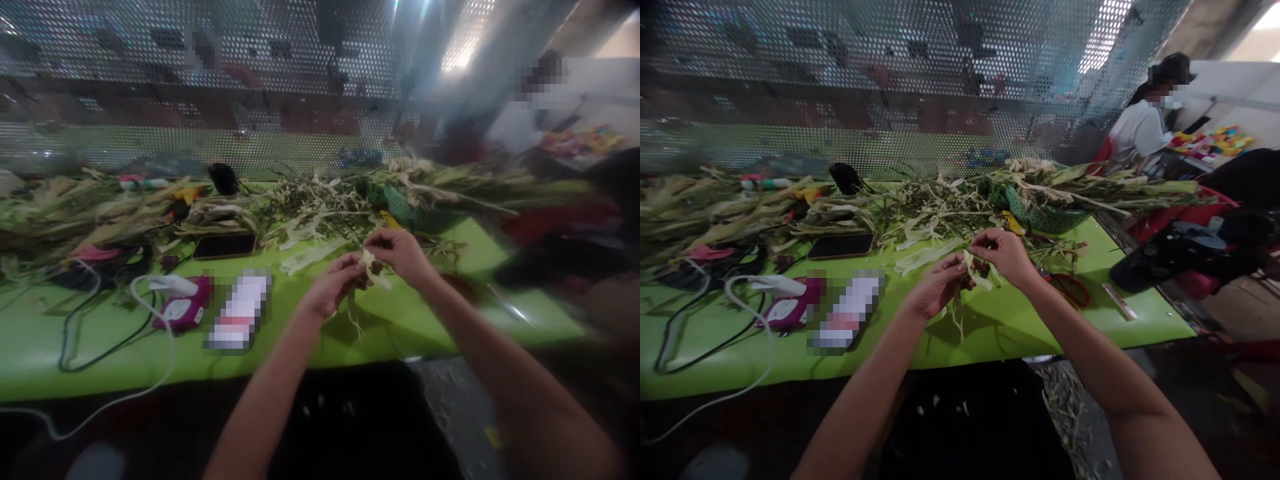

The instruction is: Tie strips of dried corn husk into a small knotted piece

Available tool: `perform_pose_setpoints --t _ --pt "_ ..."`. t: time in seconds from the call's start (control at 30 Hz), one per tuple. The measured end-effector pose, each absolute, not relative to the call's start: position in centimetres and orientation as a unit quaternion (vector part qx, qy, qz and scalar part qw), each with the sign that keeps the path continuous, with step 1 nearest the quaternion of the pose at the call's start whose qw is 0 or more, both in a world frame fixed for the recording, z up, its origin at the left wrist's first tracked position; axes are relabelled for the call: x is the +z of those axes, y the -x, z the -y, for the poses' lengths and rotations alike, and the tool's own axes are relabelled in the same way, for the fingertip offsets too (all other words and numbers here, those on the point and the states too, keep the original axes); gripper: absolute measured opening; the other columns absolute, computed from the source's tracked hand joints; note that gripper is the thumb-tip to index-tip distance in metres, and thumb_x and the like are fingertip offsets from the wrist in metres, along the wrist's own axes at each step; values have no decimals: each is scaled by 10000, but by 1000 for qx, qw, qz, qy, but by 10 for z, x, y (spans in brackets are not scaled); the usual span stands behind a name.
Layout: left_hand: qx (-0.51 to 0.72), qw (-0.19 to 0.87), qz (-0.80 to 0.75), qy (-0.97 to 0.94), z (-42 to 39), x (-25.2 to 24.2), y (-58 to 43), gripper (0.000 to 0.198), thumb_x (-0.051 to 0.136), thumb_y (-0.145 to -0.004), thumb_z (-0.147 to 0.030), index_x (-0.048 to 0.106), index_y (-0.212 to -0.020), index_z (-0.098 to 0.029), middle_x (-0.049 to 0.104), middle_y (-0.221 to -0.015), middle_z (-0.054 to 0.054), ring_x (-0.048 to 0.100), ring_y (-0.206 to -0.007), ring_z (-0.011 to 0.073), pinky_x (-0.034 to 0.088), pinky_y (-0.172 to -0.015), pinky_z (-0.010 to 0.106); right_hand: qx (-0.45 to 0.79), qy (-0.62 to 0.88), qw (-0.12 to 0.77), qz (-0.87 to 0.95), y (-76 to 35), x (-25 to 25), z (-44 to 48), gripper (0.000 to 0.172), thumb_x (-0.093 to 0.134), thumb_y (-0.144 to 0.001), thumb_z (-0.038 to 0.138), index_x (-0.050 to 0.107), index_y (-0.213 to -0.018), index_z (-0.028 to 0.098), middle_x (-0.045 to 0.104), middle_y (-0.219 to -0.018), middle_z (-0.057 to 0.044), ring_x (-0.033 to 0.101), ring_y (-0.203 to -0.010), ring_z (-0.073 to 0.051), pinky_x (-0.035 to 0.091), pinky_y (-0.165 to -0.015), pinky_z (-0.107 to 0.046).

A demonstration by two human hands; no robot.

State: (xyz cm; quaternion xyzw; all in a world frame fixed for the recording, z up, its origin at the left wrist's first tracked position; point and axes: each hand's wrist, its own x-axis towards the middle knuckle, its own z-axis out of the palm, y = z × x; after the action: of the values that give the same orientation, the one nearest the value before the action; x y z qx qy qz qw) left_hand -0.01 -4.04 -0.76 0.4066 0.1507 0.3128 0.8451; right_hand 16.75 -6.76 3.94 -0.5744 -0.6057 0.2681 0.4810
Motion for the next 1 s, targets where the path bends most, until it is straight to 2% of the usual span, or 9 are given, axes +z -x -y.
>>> perform_pose_setpoints --t 0.17,0.33,0.57,0.7,0.8,0.87,1.0 --pt "327 841 -188 -389 39 -5 0 270 809 -685 -301 635 -837 -161 689 -827 21 590 -611 73 465 -620 212 266 581 510 576 -174 37 67 234 766 -687 370 687 -779 169 660 -731 -8 561 -693 -147 452 -682 -293" --pt "379 823 -228 -356 33 -8 0 256 829 -650 -266 661 -806 -149 664 -762 -1 598 -649 68 488 -662 201 259 600 530 540 -191 35 77 265 755 -708 415 672 -780 174 612 -693 7 516 -631 -125 427 -609 -266" --pt "422 794 -246 -362 27 -15 0 256 825 -659 -287 669 -808 -150 646 -738 -11 612 -683 71 490 -697 198 261 615 469 577 -210 34 98 239 739 -756 410 668 -767 182 617 -719 -3 533 -646 -126 425 -593 -252" --pt "408 782 -268 -388 28 -16 -1 285 832 -648 -316 663 -813 -155 628 -701 -21 589 -639 65 469 -665 197 324 613 446 566 -209 32 103 267 699 -789 435 603 -790 186 591 -665 23 462 -486 -81 362 -462 -223" --pt "406 763 -288 -413 30 -13 -1 286 830 -639 -327 662 -794 -155 622 -674 -24 571 -608 65 451 -637 201 375 587 447 561 -207 31 101 274 678 -800 441 571 -828 190 589 -646 28 486 -470 -87 376 -442 -215" --pt "410 745 -300 -432 30 -12 -2 266 819 -645 -323 665 -780 -154 624 -669 -22 567 -603 70 450 -639 209 340 593 423 595 -205 31 100 244 678 -799 419 612 -838 187 592 -634 21 528 -517 -111 395 -469 -223" --pt "420 702 -325 -474 29 -14 -4 212 787 -671 -292 679 -787 -152 639 -670 -12 574 -608 88 466 -667 235 153 639 316 684 -197 37 105 142 680 -814 327 736 -890 220 717 -747 -19 611 -620 -162 414 -572 -264"
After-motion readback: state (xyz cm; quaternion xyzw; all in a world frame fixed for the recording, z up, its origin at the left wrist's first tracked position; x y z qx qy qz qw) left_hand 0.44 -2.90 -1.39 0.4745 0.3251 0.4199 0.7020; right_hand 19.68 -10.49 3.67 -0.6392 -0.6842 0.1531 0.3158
